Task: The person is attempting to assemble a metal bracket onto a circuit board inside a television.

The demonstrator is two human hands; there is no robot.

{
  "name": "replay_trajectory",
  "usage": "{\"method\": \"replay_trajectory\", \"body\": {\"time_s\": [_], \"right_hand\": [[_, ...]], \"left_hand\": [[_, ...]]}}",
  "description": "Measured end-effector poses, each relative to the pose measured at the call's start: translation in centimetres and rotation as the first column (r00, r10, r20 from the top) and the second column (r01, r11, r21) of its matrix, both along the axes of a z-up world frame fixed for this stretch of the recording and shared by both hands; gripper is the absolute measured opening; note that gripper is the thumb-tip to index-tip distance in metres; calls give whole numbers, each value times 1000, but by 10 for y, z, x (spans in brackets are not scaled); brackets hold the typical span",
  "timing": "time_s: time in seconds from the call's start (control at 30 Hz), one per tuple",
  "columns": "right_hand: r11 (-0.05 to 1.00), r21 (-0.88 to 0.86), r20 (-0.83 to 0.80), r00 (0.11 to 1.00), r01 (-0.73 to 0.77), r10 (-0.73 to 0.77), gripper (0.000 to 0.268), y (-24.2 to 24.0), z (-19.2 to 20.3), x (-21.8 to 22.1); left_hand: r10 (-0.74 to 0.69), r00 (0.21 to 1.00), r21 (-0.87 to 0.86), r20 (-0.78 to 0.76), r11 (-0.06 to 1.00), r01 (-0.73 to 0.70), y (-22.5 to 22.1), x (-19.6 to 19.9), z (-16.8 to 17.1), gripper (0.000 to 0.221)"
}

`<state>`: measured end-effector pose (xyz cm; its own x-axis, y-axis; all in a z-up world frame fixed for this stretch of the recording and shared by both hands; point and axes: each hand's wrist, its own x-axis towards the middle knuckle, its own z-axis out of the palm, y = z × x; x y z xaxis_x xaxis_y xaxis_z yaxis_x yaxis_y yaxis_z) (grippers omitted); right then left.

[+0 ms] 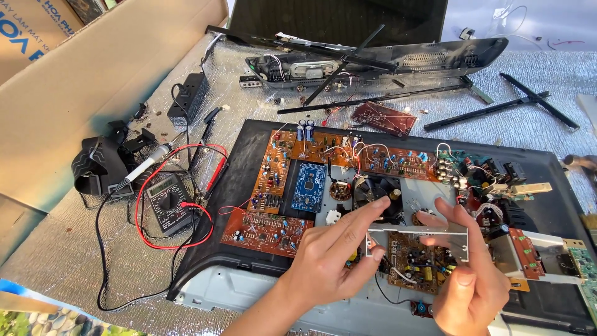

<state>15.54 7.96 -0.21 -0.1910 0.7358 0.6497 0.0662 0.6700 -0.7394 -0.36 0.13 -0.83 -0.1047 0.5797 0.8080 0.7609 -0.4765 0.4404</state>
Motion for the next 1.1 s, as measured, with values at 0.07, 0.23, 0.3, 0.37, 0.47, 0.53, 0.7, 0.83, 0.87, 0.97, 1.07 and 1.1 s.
{"method": "replay_trajectory", "body": {"time_s": [0.07, 0.23, 0.3, 0.37, 0.47, 0.53, 0.7, 0.83, 0.87, 0.97, 1.07, 1.1], "right_hand": [[1000, 1, 12, 1000, 3, -3, 78, 4, -3, 3], [998, -14, -16, 998, -68, 68, 78, 11, -3, 7], [996, -5, -27, 996, -87, 86, 75, 13, -4, 8], [994, -5, -36, 993, -110, 110, 73, 10, -2, 9], [994, 19, -43, 993, -112, 113, 68, 11, 5, 1], [995, -23, -48, 994, -95, 94, 59, 8, 2, 4], [992, 56, -1, 993, -115, 116, 53, 15, -5, 12], [984, 70, 18, 987, -162, 161, 59, 10, -2, 10], [984, 49, 30, 985, -172, 170, 59, 7, -1, 12], [988, 83, 112, 986, -130, 121, 63, 11, -1, 13], [981, 135, 88, 988, -138, 126, 58, 18, -12, 18], [981, 128, 83, 988, -144, 134, 57, 19, -14, 20]], "left_hand": [[-2, 1000, -15, -10, 1000, 2, 1, -2, -3, 48], [-20, 997, -25, -76, 1000, 18, 2, -3, -3, 55], [-23, 998, -22, -65, 1000, 22, 4, -2, -3, 54], [-22, 998, -29, -51, 999, 20, 3, 1, -5, 54], [3, 997, -7, -74, 1000, -4, 5, -4, 0, 57], [-40, 998, -19, -50, 999, 39, 2, -1, 2, 56], [4, 996, -7, -88, 1000, -5, 5, -1, -4, 58], [-1, 997, -22, -78, 1000, -1, 1, -5, 1, 56], [7, 998, -41, -62, 999, -9, -1, -4, -2, 56], [12, 998, -56, -67, 998, -15, 1, -6, -6, 60], [14, 996, -48, -87, 999, -18, 0, -5, -6, 58], [6, 996, -49, -83, 999, -10, 0, -5, -5, 56]]}}
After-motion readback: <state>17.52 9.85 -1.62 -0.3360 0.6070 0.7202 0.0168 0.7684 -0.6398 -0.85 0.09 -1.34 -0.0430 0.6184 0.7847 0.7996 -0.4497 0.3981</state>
